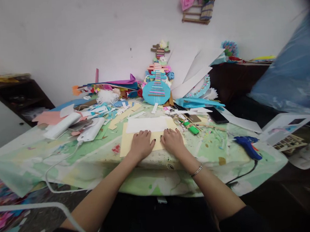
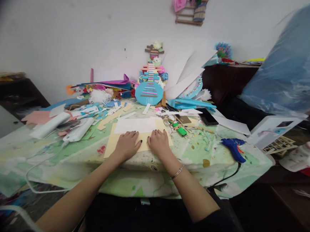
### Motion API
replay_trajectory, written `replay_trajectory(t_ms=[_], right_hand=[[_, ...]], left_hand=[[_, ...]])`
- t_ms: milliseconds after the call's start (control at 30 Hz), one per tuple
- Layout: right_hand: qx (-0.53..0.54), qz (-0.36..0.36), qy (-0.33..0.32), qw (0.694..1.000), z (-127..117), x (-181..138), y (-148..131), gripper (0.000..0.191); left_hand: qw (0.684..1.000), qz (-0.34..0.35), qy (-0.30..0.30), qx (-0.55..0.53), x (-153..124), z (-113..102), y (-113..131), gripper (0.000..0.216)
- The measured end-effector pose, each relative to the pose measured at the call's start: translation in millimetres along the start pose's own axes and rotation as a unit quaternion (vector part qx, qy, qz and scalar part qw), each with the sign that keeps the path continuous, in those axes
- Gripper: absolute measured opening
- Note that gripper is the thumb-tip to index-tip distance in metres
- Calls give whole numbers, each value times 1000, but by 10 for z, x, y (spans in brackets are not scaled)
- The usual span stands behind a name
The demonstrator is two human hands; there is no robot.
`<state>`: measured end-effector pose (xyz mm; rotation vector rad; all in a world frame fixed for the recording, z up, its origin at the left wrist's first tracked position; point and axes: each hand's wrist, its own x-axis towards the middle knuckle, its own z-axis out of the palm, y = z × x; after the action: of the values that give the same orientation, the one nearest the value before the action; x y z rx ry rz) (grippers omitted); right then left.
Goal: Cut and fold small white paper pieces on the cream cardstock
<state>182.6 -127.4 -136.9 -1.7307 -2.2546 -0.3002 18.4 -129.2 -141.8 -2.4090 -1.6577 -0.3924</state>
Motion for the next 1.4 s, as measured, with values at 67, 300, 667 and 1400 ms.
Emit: replay_trajectory(t_ms=[67, 300, 667, 1400], right_hand=[[-6, 6, 1, 1000, -3, -2, -4, 33], [-17, 10, -1, 1000, 45, 30, 9, 32], [32, -82, 7, 996, 63, 31, 44, 47], [41, -27, -52, 997, 58, 37, 38, 45]], left_hand=[[1000, 1, 3, -1, -14, 9, -31, 40], [1000, -21, 19, -2, -1, 40, -74, 35], [997, -13, 46, -54, 24, 114, -130, 36], [999, -33, -39, 1, 36, 34, -50, 47]])
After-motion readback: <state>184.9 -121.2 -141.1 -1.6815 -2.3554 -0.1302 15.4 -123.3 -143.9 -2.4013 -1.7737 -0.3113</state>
